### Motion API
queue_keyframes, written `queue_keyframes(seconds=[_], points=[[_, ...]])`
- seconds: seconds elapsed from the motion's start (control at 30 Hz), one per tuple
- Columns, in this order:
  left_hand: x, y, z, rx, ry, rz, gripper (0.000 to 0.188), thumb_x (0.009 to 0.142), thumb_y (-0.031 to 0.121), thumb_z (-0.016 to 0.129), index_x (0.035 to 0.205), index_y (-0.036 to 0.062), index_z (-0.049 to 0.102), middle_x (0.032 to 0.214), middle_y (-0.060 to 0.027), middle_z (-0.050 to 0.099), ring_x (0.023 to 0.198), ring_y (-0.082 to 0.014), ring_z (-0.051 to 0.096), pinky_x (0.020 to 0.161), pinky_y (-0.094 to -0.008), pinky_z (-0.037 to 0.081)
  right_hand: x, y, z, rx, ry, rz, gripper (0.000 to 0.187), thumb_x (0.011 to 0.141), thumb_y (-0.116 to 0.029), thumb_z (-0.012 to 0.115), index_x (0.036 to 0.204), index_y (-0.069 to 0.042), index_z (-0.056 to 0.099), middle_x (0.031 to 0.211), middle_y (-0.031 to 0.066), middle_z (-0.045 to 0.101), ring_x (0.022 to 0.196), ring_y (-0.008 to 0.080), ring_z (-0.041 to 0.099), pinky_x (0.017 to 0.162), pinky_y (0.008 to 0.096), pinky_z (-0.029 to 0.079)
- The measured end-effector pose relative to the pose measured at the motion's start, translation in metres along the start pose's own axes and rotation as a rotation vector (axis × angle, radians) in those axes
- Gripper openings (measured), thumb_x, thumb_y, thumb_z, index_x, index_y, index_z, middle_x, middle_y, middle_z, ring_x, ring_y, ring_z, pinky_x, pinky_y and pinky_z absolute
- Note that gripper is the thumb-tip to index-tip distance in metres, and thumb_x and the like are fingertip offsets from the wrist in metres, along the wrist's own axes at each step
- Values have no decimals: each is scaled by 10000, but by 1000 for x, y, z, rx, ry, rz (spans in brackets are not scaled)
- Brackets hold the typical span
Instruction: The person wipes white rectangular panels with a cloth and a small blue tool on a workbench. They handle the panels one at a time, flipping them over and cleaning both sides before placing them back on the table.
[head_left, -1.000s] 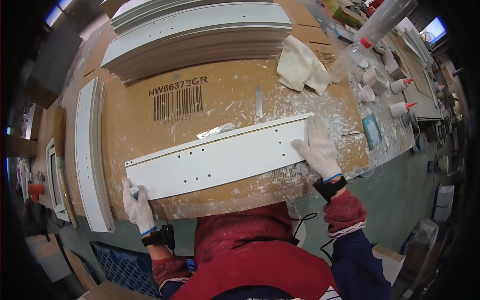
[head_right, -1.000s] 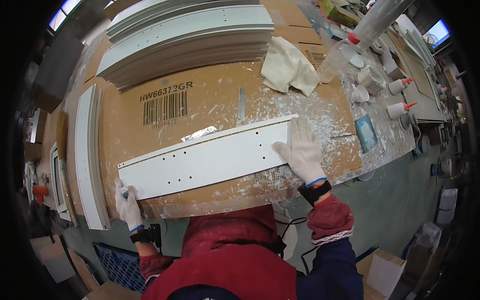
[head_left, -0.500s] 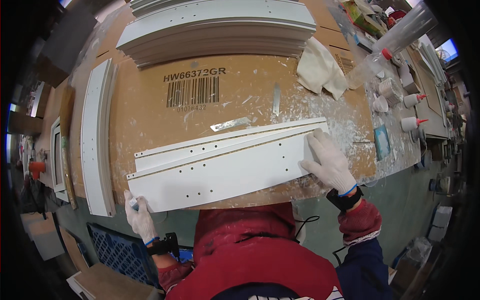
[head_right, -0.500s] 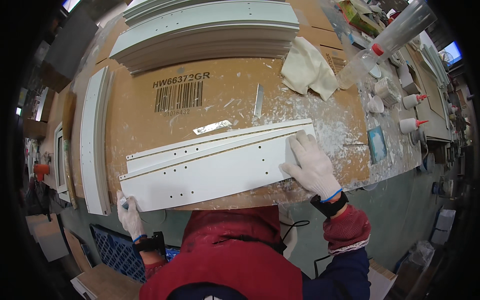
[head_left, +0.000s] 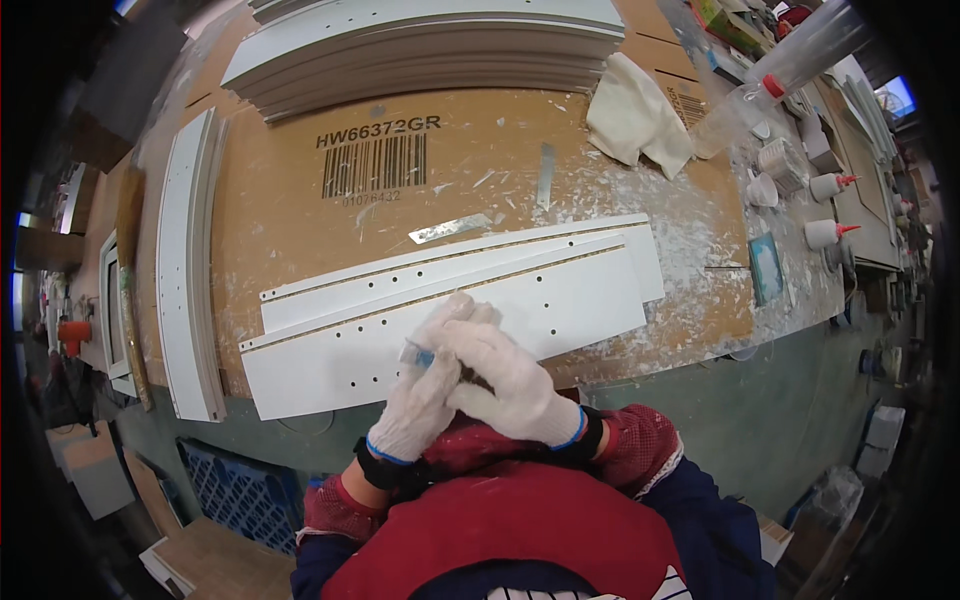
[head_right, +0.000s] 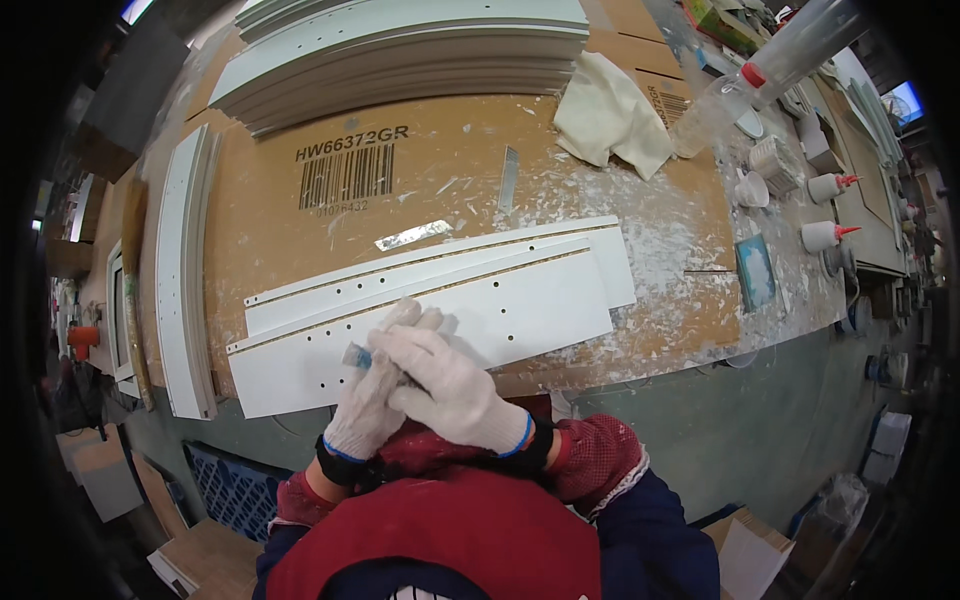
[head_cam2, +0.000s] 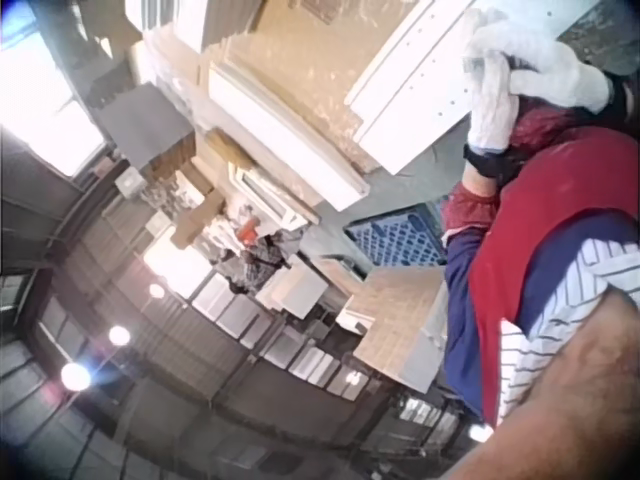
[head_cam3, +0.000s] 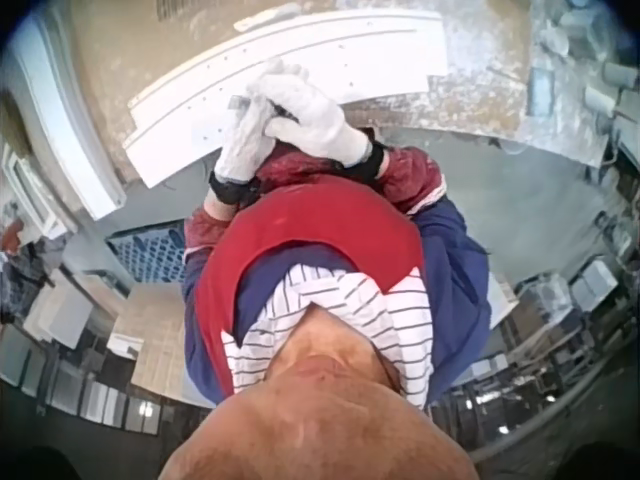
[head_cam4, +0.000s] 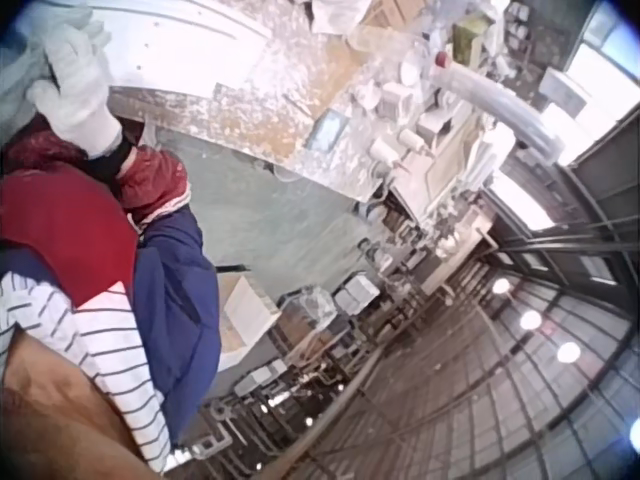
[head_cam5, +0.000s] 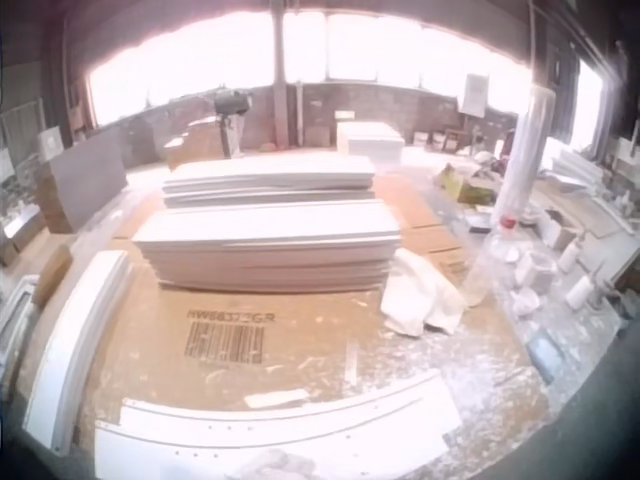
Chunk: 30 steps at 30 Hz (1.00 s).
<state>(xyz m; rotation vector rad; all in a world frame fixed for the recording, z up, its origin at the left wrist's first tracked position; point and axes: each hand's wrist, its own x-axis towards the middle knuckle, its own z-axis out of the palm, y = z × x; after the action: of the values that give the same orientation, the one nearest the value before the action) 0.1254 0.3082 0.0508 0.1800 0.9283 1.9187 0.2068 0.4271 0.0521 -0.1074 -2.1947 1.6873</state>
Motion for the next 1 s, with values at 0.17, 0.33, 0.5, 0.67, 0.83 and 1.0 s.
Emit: queue_keyframes(seconds=[0.17, 0.33, 0.5, 0.67, 0.83, 1.0], points=[[15, 0, -4, 1044, -202, 130, 470, 986, 227, 483, 1354, -46, 380, 1392, -180, 443, 1282, -271, 444, 1033, -355, 398, -7, 26, -11, -60, 97, -21, 517, 660, 3, 637, 1173, -48, 612, 1100, 139, 618, 988, 327, 583, 851, 384, 479], [2, 19, -3, 620, -333, -212, 457, 970, 192, 506, 1347, -43, 401, 1259, -135, 527, 1071, -174, 524, 910, -282, 441, -26, 15, -55, 409, 161, 286, 304, 847, 50, 618, 1146, 0, 605, 1031, 72, 625, 822, 77, 570, 715, 230, 478], [-24, 21, -27, 653, 245, -40, 345, 953, 162, 561, 1249, -14, 575, 1098, -59, 657, 930, -115, 595, 885, -284, 466, -6, 1, -89, 203, 138, 393, 293, 851, 17, 629, 1140, 29, 582, 981, 74, 644, 786, 106, 593, 725, 239, 497], [-56, 64, -102, 989, 1046, 412, 536, 937, 237, 599, 1387, -4, 439, 1395, -145, 477, 1261, -219, 472, 1038, -333, 378, -3, 19, -159, 214, 495, 372, 266, 859, -31, 624, 1117, 22, 583, 974, 100, 652, 847, 125, 604, 763, 245, 499], [-104, 81, -156, 1489, 1318, -111, 739, 886, 462, 587, 1429, 9, 373, 1425, -221, 420, 1316, -316, 413, 1070, -375, 316, 8, 35, -204, -401, 390, 541, 275, 852, -98, 602, 1101, 19, 595, 922, 71, 636, 798, 106, 566, 730, 251, 472], [-103, 76, -159, 1288, 1312, -120, 760, 872, 524, 577, 1425, 37, 394, 1372, -200, 468, 1204, -287, 502, 959, -360, 422, 31, 21, -198, -532, 245, 550, 255, 831, -139, 595, 1044, -3, 628, 865, 106, 646, 785, 173, 600, 733, 288, 475]])
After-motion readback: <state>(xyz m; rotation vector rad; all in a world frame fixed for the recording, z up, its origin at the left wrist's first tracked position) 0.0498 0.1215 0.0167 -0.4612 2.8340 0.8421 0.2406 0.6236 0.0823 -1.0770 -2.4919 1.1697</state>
